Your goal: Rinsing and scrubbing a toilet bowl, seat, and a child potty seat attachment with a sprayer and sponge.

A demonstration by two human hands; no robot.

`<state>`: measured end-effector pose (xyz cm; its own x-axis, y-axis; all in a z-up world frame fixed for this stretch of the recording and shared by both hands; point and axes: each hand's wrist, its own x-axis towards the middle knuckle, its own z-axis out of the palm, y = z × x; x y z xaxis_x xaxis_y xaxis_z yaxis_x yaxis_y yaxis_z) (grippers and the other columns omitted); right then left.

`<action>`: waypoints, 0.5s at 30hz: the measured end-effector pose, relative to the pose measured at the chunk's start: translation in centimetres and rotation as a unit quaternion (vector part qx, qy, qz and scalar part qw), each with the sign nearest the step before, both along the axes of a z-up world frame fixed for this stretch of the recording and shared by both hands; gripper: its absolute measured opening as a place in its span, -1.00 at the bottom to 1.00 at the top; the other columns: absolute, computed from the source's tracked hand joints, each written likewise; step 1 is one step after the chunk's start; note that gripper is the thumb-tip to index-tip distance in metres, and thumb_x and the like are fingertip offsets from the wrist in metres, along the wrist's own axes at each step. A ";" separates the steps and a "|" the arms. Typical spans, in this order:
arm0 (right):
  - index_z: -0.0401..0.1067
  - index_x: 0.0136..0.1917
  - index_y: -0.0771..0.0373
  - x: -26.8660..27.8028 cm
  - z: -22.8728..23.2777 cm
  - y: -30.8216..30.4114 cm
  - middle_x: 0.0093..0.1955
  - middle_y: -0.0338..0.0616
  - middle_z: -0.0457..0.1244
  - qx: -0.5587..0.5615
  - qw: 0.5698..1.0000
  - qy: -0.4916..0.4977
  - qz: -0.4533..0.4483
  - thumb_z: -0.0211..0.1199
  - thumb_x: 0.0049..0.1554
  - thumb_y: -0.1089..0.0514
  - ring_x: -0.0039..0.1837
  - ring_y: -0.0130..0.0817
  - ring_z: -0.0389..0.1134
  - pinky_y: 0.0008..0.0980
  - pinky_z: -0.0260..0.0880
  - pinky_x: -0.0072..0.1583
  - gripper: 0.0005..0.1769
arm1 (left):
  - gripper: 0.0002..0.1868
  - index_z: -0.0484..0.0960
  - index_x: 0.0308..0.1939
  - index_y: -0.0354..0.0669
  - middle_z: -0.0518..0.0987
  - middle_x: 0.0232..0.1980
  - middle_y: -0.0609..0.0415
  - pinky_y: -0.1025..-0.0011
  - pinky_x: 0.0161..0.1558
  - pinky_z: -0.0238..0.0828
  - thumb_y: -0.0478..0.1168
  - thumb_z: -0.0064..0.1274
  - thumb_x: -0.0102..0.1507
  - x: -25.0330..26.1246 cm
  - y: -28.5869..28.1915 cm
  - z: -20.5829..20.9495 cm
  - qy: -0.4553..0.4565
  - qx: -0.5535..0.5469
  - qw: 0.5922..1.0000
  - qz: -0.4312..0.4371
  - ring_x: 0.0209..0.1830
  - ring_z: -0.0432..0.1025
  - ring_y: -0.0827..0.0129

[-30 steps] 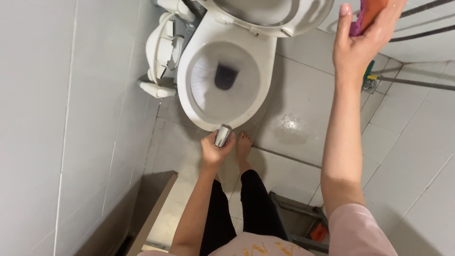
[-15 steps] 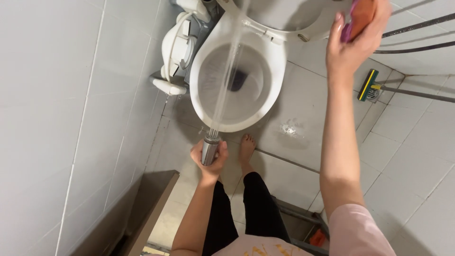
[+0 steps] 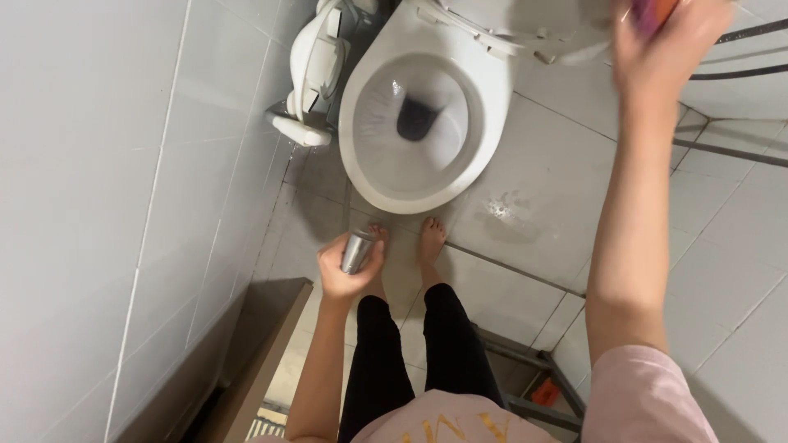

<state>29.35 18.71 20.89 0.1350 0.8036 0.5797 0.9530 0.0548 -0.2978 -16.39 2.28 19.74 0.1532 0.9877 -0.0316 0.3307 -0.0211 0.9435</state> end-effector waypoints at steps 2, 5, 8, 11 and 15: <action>0.49 0.10 0.32 -6.3 4.4 -3.0 0.01 0.01 0.31 0.036 0.993 -0.036 0.107 0.34 0.16 0.32 -0.05 -0.02 0.39 -0.20 0.36 -0.03 -0.78 | -0.73 0.51 -0.47 -0.20 0.43 -0.54 0.10 0.43 -0.51 0.28 -0.30 0.37 0.07 -1.5 -0.9 -2.1 0.034 -0.031 0.998 0.046 -0.62 0.29 0.41; 0.58 0.08 0.31 -10.3 1.0 -9.6 0.02 -0.03 0.41 -0.017 0.990 -0.025 0.140 0.34 0.18 0.29 -0.04 -0.10 0.46 -0.20 0.44 -0.08 -0.82 | -0.76 0.53 -0.44 -0.23 0.43 -0.53 0.07 0.40 -0.50 0.24 -0.32 0.35 0.09 -3.3 -1.6 -3.6 0.028 -0.042 0.998 0.032 -0.62 0.26 0.35; 0.56 0.04 0.30 -14.1 -4.4 -14.7 0.03 -0.09 0.41 0.033 0.981 -0.007 0.192 0.42 0.13 0.31 -0.07 -0.22 0.41 -0.27 0.42 -0.11 -0.81 | -0.80 0.54 -0.42 -0.24 0.43 -0.50 0.05 0.39 -0.45 0.27 -0.33 0.30 0.13 -4.6 -2.6 -5.6 0.046 -0.049 0.998 -0.002 -0.57 0.29 0.33; 0.55 0.04 0.34 -17.3 -6.8 -18.0 0.02 -0.11 0.35 0.005 0.975 0.009 0.223 0.54 0.04 0.34 -0.09 -0.31 0.35 -0.30 0.40 -0.09 -0.70 | -0.86 0.60 -0.37 -0.25 0.49 -0.48 0.01 0.37 -0.43 0.30 -0.33 0.28 0.11 -5.2 -3.0 -6.5 0.049 -0.087 0.995 -0.017 -0.55 0.37 0.29; 0.51 0.11 0.29 -20.3 -11.8 -21.8 0.03 -0.20 0.29 -0.026 0.967 0.041 0.250 0.48 0.10 0.38 -0.07 -0.31 0.38 -0.26 0.43 0.00 -0.68 | -0.87 0.60 -0.33 -0.26 0.54 -0.42 -0.03 0.33 -0.37 0.37 -0.34 0.24 0.11 -6.6 -4.2 -7.9 0.054 -0.083 0.995 -0.027 -0.48 0.44 0.19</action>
